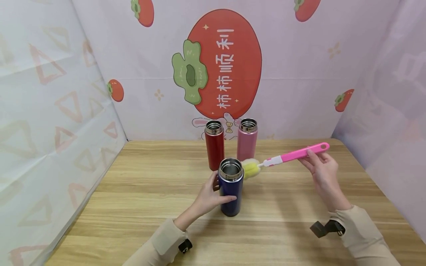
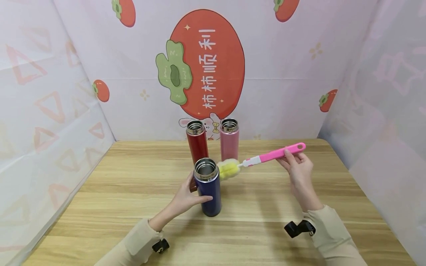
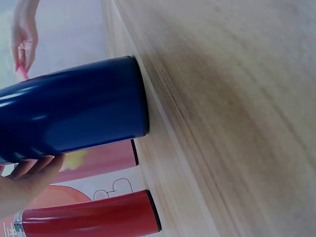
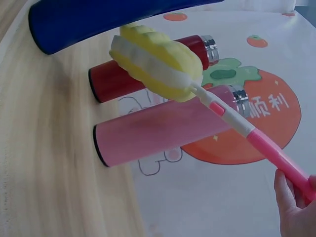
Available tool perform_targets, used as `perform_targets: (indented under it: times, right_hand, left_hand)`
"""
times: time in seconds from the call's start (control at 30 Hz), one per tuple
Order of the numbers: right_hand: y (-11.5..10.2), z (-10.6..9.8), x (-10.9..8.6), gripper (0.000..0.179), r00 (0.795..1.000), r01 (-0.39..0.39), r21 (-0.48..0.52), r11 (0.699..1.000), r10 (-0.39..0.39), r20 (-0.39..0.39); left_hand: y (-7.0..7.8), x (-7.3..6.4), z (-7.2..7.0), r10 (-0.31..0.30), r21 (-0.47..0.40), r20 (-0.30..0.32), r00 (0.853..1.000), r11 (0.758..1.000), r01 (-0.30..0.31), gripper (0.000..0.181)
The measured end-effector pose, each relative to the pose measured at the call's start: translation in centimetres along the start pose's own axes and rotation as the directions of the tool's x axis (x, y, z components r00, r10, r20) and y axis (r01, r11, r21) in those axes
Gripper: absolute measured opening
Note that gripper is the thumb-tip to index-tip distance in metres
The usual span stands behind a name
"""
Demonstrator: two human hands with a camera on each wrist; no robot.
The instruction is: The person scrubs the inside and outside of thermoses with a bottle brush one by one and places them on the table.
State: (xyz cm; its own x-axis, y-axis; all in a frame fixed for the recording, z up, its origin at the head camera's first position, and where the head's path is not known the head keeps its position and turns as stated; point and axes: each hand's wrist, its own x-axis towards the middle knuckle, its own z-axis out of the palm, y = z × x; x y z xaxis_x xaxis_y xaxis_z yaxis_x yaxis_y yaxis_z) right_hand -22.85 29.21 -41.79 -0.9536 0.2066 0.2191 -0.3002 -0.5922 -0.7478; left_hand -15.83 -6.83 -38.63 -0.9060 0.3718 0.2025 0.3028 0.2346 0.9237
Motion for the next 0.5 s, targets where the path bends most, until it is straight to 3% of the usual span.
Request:
perform_targets:
  times: [0.1,0.13,0.2,0.23,0.3,0.5]
  right_hand:
    - [-2.2,3.2,-1.2,0.02,1.0,0.029,0.057,0.998,-0.029,-0.006]
    - [-2.5,3.0,-1.0,0.02,0.999,0.032,0.071,0.997,-0.032,-0.003]
    - [-3.2,3.7,-1.1,0.019,0.999,0.037,0.116,0.993,-0.038,0.008]
    - [-4.5,5.7,-2.1,0.018,0.999,0.051,0.107,0.993,-0.05,-0.009]
    - [-5.6,7.2,-2.8,0.017,0.999,0.043,0.125,0.991,-0.04,-0.029]
    - [-7.2,8.6,-3.1,0.013,0.999,0.032,0.197,0.98,-0.023,-0.046]
  left_hand:
    - [-1.6,0.4,0.1,0.001,0.003,0.003,1.0,1.0,-0.001,0.077]
    - [-2.1,0.5,0.2,0.001,0.004,0.003,1.0,1.0,-0.001,0.078]
    - [-2.2,0.4,0.2,0.001,0.009,0.002,1.0,1.0,-0.001,0.079]
    - [-2.2,0.4,0.2,0.001,0.01,0.003,1.0,1.0,-0.001,0.079]
    - [-2.3,0.5,0.2,0.005,0.007,0.005,1.0,1.0,-0.005,0.079]
    - [-2.4,0.4,0.1,0.01,0.013,0.014,1.0,1.0,-0.01,0.079]
